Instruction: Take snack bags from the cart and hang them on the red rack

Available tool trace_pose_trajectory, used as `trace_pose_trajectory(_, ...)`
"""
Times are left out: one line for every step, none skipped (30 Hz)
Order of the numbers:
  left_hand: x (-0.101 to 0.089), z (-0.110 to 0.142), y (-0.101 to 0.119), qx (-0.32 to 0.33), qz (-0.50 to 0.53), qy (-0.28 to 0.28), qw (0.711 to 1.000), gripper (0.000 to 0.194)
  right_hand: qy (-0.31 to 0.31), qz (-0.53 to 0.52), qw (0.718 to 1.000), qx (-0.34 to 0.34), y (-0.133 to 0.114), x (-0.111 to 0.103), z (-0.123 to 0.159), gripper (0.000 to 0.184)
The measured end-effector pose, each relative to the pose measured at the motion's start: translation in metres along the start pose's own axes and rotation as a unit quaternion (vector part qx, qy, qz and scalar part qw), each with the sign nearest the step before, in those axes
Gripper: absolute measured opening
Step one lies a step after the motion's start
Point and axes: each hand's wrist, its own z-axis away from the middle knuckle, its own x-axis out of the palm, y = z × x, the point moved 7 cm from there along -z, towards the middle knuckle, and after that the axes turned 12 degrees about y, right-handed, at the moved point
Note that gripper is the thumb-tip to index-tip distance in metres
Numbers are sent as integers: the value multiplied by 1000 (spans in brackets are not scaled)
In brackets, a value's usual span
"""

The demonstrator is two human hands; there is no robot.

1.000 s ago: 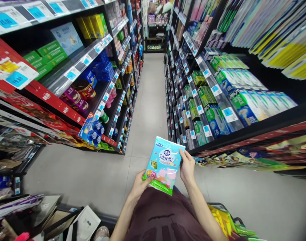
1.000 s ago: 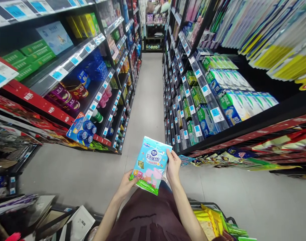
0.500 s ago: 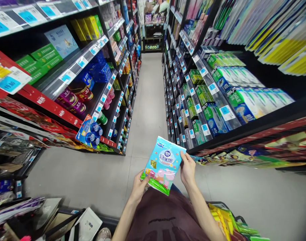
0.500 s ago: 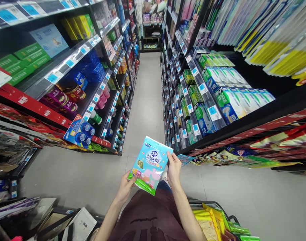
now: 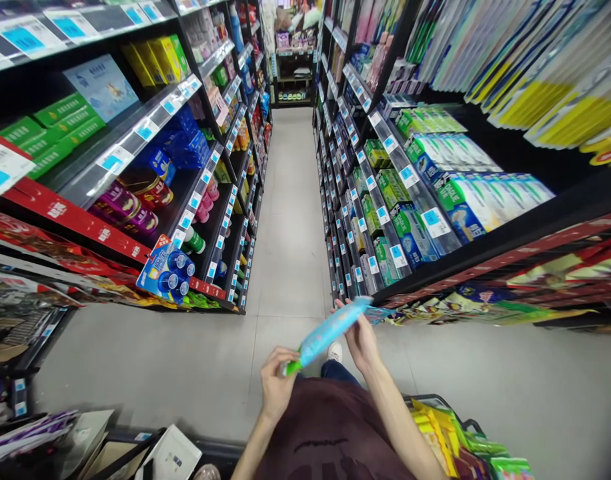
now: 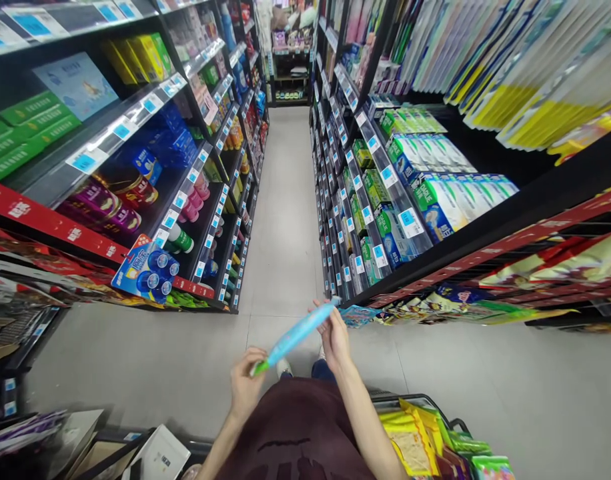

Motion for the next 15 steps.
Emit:
trace_pose_trajectory(7,4,11,70,-17,-43,996,5,-34,-3,999,22,5,4,2,46)
trace_pose_trajectory(16,10,21,137,-34,-96,985,13,-72,-10,996,42,9,8,4,51)
trace_pose_trajectory(26,18,29,196,-51,-152,967,21,-109,-19,992,56,12,13,6,53)
trace_pose_trajectory(37,26,35,247,-71,-208,944,29,-138,-31,988,64,13,16,9,53)
trace_pose_trajectory(47,36,39,289,-92,-261,916,34,-159,-42,984,67,15,19,10,52)
trace_pose_trajectory(57,45,41,322,-115,-309,888,37,-170,-51,982,68,15,20,11,51)
trace_pose_trajectory(65,52,42,346,-136,-347,861,38,-174,-54,981,69,16,20,11,51)
trace_pose_trajectory(72,58,42,363,-153,-373,840,38,-178,-51,980,76,18,21,12,51)
trace_pose_trajectory(77,63,41,373,-166,-390,825,36,-180,-44,979,84,19,21,12,51)
trace_pose_trajectory(81,65,41,377,-175,-403,815,35,-183,-38,978,92,20,21,12,51)
trace_pose_trajectory(83,67,40,378,-179,-409,811,35,-187,-37,977,99,20,21,12,50)
trace_pose_trajectory(84,67,39,376,-182,-412,809,35,-193,-38,975,106,20,21,13,49)
trace_pose_trajectory(85,67,39,373,-185,-415,809,35,-198,-43,973,112,20,21,14,47)
trace_pose_trajectory(85,66,38,371,-186,-417,809,35,-201,-47,971,117,19,21,15,46)
trace_pose_trajectory(84,66,38,368,-186,-419,809,35,-201,-51,971,120,19,20,15,44)
